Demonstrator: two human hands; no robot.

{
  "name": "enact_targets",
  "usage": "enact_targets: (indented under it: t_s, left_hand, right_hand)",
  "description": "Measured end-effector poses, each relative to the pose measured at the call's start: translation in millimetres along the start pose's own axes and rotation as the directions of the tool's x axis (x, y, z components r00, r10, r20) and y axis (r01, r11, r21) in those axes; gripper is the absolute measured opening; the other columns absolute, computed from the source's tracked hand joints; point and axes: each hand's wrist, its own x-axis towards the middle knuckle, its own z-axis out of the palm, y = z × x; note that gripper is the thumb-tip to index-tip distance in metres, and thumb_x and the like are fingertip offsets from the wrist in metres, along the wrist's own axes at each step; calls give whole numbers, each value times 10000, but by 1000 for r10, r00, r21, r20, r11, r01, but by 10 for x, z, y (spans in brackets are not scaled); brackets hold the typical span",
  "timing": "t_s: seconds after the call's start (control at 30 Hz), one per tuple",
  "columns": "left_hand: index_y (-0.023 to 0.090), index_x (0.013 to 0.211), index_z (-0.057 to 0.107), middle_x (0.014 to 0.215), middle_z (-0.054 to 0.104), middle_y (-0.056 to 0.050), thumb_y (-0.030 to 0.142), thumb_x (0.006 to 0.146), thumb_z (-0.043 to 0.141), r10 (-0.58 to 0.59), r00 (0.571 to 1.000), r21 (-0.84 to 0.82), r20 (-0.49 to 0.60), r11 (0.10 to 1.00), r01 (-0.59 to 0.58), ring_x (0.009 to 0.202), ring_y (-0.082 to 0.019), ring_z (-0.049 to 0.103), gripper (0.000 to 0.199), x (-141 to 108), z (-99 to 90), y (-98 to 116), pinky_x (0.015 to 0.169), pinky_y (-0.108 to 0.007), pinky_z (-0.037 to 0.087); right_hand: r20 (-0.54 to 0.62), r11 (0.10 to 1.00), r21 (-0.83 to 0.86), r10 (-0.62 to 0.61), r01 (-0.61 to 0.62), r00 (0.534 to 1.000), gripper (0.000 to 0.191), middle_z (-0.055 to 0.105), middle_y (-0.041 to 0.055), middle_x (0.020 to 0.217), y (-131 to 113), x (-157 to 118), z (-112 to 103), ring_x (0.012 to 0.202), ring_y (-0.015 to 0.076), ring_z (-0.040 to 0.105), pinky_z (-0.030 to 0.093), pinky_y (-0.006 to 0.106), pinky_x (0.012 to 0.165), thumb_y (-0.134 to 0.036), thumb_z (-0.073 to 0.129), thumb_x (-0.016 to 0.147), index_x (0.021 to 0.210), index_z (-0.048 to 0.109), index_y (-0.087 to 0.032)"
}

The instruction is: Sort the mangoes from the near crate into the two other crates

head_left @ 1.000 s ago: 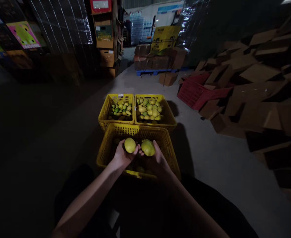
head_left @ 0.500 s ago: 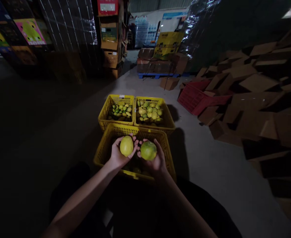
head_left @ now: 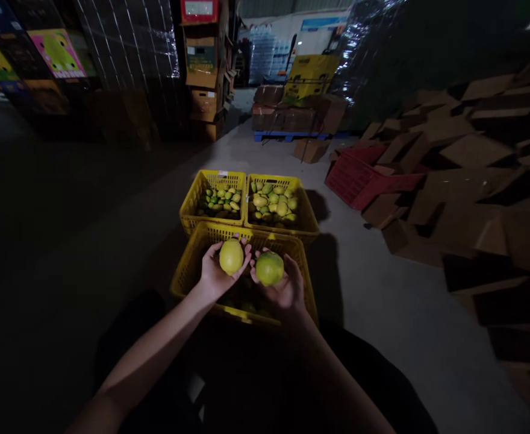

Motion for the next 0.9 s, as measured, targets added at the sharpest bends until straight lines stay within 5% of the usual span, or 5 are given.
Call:
enact_targets:
  t_s: [0.9]
  left_hand:
    - [121,1108,616,982,706,-108,201,800,483,31,999,56,-34,998,-29,936,-220,666,345,-1,-45,11,852,-360,540]
  right_hand:
    - [-36,998,70,9,-6,999,251,726,84,898,-32,-58,22,915,244,669,541,452,851,-316,513,811,973,630,-165]
